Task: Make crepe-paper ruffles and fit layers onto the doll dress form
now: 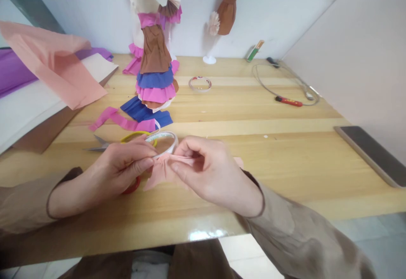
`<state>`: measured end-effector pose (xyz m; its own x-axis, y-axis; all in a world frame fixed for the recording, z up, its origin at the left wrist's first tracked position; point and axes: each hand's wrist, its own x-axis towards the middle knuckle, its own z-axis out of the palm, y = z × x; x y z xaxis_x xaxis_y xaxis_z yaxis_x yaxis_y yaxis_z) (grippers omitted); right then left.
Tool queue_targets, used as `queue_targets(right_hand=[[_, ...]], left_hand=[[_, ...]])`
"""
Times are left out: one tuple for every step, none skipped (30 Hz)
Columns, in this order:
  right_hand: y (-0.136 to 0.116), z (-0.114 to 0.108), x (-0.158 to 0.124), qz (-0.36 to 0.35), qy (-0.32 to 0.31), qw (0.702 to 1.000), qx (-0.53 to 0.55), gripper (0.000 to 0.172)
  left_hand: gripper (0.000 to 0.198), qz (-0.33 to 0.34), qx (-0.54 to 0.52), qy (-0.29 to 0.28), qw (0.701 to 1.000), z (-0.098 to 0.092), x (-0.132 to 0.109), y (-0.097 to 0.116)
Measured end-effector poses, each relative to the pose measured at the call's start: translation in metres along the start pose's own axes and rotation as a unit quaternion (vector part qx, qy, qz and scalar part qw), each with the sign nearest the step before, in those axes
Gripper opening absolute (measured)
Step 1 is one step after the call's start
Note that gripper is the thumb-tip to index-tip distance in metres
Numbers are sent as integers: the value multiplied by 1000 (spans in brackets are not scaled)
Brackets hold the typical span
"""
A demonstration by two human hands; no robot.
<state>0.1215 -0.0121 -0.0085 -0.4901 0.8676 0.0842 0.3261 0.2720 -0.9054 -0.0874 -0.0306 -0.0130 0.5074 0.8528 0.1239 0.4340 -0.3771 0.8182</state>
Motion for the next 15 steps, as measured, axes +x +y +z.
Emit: queue_targets(right_hand=[[0,1,0,0,0,1000,7,18],[-1,2,0,-1,1,1000,13,18],[-1,3,0,-3,2,1000,16,19],[-2,3,0,-6,2,1000,20,19],[-2,4,-1,-8,1,1000,22,18],[-3,5,-1,-8,0,1000,23,17],[-3,6,-2,-10,-3,1000,24,15],[-3,6,-2,-12,-5,1000,26,14],[-2,6,-2,-13,-6,1000,25,14],[-2,6,-2,-13,-2,1000,22,15],[-2,5,-2,-12,6,1000,14,15],[-1,5,-2,-11,17,1000,3,16],[-1,4,-2,-12,30,999,-9,15],[0,4,-2,-12,40,999,-21,15],[0,4,-2,-12,43,999,-29,15]], left_hand=[[36,1,8,2,1000,0,0,0],[36,3,16,4,1000,1,0,0],[35,4,21,5,1000,1,0,0],[35,7,25,6,1000,1,0,1],[35,9,28,6,1000,1,-1,1],[35,12,31,7,999,1,-1,1],[35,17,33,8,999,2,-1,1],[35,24,36,9,999,2,-1,1],[35,29,39,12,999,2,-1,1],[35,33,43,15,998,2,-1,0],[35,34,47,17,998,2,-1,0],[36,34,51,19,998,2,-1,-1],[35,34,56,23,998,2,-2,-1],[35,36,62,28,997,2,-2,-1],[35,40,68,32,996,2,-2,-2]])
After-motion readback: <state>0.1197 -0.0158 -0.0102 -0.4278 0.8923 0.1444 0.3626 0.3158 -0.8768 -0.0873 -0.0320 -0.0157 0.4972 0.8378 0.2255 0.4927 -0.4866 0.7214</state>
